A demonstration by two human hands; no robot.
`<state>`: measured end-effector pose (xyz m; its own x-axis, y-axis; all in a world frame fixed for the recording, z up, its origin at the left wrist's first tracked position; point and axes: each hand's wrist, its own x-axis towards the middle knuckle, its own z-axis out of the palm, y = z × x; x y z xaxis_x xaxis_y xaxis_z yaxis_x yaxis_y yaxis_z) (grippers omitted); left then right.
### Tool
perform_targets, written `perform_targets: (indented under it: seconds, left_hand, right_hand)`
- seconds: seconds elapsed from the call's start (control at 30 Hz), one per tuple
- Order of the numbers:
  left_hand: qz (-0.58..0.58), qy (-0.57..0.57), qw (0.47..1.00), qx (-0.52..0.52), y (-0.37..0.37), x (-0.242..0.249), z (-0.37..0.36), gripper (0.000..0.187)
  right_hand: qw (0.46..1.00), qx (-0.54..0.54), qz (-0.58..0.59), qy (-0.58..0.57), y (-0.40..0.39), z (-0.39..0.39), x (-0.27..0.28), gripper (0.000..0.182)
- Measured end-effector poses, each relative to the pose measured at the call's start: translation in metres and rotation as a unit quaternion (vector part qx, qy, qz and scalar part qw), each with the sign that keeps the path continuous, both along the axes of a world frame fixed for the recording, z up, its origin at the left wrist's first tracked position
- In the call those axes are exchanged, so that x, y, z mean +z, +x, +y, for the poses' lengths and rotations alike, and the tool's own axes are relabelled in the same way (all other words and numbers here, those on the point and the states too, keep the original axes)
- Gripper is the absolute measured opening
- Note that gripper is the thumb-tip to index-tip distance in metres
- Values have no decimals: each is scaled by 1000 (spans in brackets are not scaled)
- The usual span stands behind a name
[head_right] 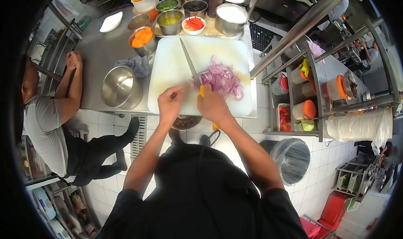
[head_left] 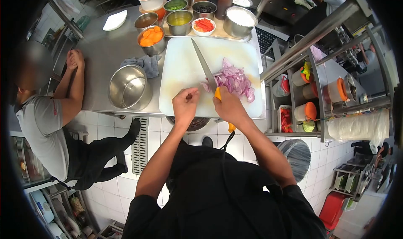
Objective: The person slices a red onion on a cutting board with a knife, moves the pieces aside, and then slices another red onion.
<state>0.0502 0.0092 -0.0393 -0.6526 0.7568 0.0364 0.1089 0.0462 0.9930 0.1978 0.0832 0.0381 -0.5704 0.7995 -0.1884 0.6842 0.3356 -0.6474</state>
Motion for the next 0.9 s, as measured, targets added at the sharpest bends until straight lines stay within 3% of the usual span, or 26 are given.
perform_targets:
  seconds: [0.1, 0.2, 0.23, 0.33, 0.43, 0.53, 0.57, 0.6, 0.67, 0.9]
  left_hand:
    - [-131, -104, 973, -161, -13, 36, -34, 18]
    - [-183, -188, 885, -385, -37, 38, -67, 21]
    - [-192, -205, 868, -410, -40, 25, -76, 23]
    - [-123, -310, 871, -362, -43, -55, -95, 28]
    - [144, -300, 901, -279, -38, -149, -99, 34]
    - [289, -240, 910, -177, -28, -236, -77, 38]
    - [234, -152, 948, -152, -22, -251, -69, 38]
    - [381, -171, 894, -160, -21, -283, -55, 33]
    - [368, -63, 921, -111, -15, -354, -36, 33]
    - [389, -284, 859, -174, -3, -357, -8, 35]
  right_hand:
    - [999, 28, 17, -22, 2, -4, -21, 38]
    - [998, 42, 18, -51, 0, -11, -28, 35]
    - [995, 30, 18, -89, 0, -8, -29, 35]
    - [981, -9, 20, -193, 0, -3, -23, 34]
    - [969, -36, 38, -243, 0, -3, -12, 32]
    - [968, -38, 66, -240, 0, -1, -23, 30]
    - [969, -34, 76, -231, 1, 0, -33, 30]
    - [971, -33, 86, -219, 4, 0, -38, 30]
    - [969, -42, 97, -224, 3, -2, -30, 33]
    - [991, -36, 70, -107, 3, -11, -36, 33]
